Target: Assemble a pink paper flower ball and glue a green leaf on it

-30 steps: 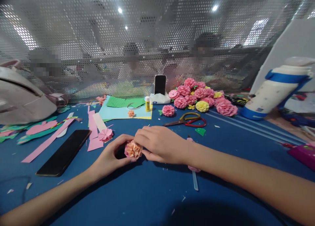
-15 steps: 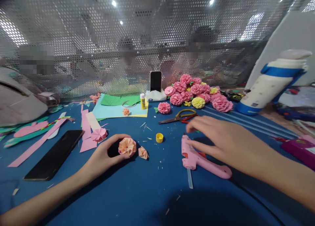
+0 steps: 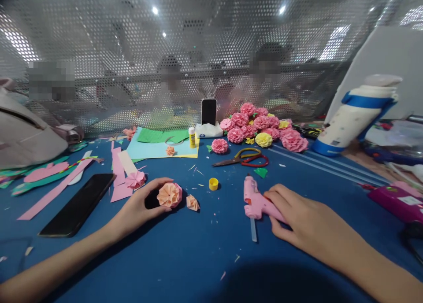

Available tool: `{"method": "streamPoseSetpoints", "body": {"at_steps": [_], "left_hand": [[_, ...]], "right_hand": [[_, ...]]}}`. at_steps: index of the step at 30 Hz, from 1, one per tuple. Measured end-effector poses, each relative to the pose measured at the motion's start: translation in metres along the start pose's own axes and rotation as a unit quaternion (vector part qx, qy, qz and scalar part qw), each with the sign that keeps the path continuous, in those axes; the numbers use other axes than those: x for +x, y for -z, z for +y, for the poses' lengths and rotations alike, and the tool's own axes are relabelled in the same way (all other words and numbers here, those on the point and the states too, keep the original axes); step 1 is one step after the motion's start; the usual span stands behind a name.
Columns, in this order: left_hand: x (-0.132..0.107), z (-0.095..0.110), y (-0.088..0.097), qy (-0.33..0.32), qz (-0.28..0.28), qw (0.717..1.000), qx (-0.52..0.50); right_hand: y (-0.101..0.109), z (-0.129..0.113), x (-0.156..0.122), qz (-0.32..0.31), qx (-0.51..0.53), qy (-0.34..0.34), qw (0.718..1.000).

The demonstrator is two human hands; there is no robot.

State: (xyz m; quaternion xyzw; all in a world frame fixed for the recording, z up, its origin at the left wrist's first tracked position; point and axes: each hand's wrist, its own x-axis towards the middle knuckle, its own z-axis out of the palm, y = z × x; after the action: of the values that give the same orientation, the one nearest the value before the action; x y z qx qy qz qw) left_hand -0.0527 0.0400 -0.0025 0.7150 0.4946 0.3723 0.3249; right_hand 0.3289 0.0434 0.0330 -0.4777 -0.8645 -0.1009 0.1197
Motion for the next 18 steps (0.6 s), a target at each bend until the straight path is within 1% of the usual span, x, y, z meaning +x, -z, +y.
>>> {"method": "streamPoseSetpoints", "body": {"at_steps": [2,4,6,8,10,12,14,15,18], "left_hand": [[-0.001,-0.002,0.0,0.001,0.004,1.0,-0.013],[-0.002,-0.004,0.0,0.004,0.008,1.0,-0.029],[-0.002,-0.005,0.0,0.008,0.011,0.999,-0.043],[-0.003,-0.005,-0.001,0.004,0.014,0.999,-0.049],[-0.003,-0.004,0.0,-0.004,0.02,0.999,-0.048],[-0.004,-0.002,0.0,-0.014,0.026,0.998,-0.05],[-0.005,0.001,0.001,-0.025,0.028,0.998,-0.054],[-0.005,0.002,0.002,-0.031,0.029,0.998,-0.055],[-0.004,0.003,0.002,-0.04,0.028,0.997,-0.057]], "right_hand": [[0.004,0.004,0.006,0.035,-0.028,0.041,0.998],[0.012,0.003,0.013,0.1,-0.007,0.081,0.992],[0.017,-0.002,0.021,0.135,0.057,0.084,0.986],[0.017,-0.013,0.029,0.127,0.147,0.051,0.98],[0.011,-0.027,0.035,0.085,0.237,0.0,0.968],[0.002,-0.042,0.042,0.007,0.329,-0.032,0.944],[-0.005,-0.055,0.051,-0.063,0.396,-0.033,0.916],[-0.006,-0.06,0.056,-0.088,0.418,-0.029,0.904],[-0.007,-0.07,0.07,-0.147,0.448,-0.017,0.882]]}}
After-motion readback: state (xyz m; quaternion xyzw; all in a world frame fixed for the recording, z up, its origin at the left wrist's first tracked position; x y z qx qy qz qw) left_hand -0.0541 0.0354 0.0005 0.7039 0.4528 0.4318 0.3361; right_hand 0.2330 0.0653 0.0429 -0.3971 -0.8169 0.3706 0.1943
